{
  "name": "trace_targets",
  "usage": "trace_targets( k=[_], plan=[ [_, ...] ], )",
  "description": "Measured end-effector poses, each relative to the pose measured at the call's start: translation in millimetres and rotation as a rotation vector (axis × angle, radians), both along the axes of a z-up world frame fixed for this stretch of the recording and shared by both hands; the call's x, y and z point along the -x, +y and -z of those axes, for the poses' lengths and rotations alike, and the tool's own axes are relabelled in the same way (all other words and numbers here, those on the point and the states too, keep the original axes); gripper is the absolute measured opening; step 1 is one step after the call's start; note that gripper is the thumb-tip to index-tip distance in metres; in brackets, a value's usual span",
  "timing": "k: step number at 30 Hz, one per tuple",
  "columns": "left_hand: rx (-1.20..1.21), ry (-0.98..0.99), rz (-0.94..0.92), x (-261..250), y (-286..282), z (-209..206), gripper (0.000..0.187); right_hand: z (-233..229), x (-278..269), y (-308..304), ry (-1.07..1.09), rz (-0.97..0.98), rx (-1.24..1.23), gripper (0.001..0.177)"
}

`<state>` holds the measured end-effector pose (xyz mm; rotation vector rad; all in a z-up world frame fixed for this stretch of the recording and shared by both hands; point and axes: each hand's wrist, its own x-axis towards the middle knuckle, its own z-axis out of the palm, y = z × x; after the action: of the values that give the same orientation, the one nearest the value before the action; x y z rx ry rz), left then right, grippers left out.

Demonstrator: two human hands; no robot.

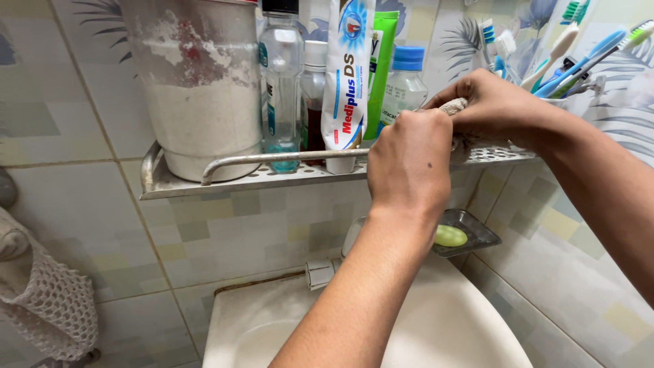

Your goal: The person picks various toiletries and grooming items from a blue basin, wipes each with a cloth, and places them on a wall-mounted shelf above the sink. Items handled include bottles, tubes, combs, and a sponge.

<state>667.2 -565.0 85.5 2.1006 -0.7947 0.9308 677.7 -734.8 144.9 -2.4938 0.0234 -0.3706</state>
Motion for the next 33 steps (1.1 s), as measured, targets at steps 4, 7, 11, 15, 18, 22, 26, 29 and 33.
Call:
trace_targets(
  k=[4, 7, 11, 15, 18, 22, 26, 29, 33],
  plan=[
    [0.025, 0.005, 0.020, 2.9, 5.5, 1.7, 0.006, 0.2, -10.5, -2.8, -0.005, -0.035, 0.025, 0.039],
    [0.020, 0.012, 0.031, 5.7, 8.2, 1.2, 0.007, 0.1, -15.5, -3.2, -0.015, -0.040, 0.042, 0.038],
    [0.023, 0.006, 0.045, 13.3, 12.4, 1.3, 0.008, 0.3, -17.6, -3.1, 0.026, -0.039, -0.009, 0.039],
    [0.019, 0.014, 0.064, 23.7, 18.1, 2.3, 0.008, 0.0, -15.2, -0.7, 0.022, -0.033, 0.019, 0.037],
    [0.026, 0.006, 0.053, 31.8, 21.4, 1.7, 0.009, -2.2, -6.0, 7.0, 0.007, -0.045, 0.066, 0.035],
    [0.052, -0.025, 0.034, 43.4, 29.2, 2.1, 0.008, 0.1, 17.4, 20.0, -0.166, -0.010, -0.123, 0.031],
    [0.038, -0.035, 0.001, 60.9, 36.5, 6.5, 0.007, 1.8, 48.7, 26.3, -0.289, -0.038, -0.407, 0.027],
    [0.022, -0.033, -0.019, 79.7, 39.1, 11.6, 0.007, 1.1, 75.3, 31.0, -0.308, -0.124, -0.568, 0.024],
    [0.010, 0.031, -0.020, 112.8, 42.9, 19.9, 0.016, 4.7, 113.5, 38.2, -0.282, -0.156, -0.650, 0.023]
  ],
)
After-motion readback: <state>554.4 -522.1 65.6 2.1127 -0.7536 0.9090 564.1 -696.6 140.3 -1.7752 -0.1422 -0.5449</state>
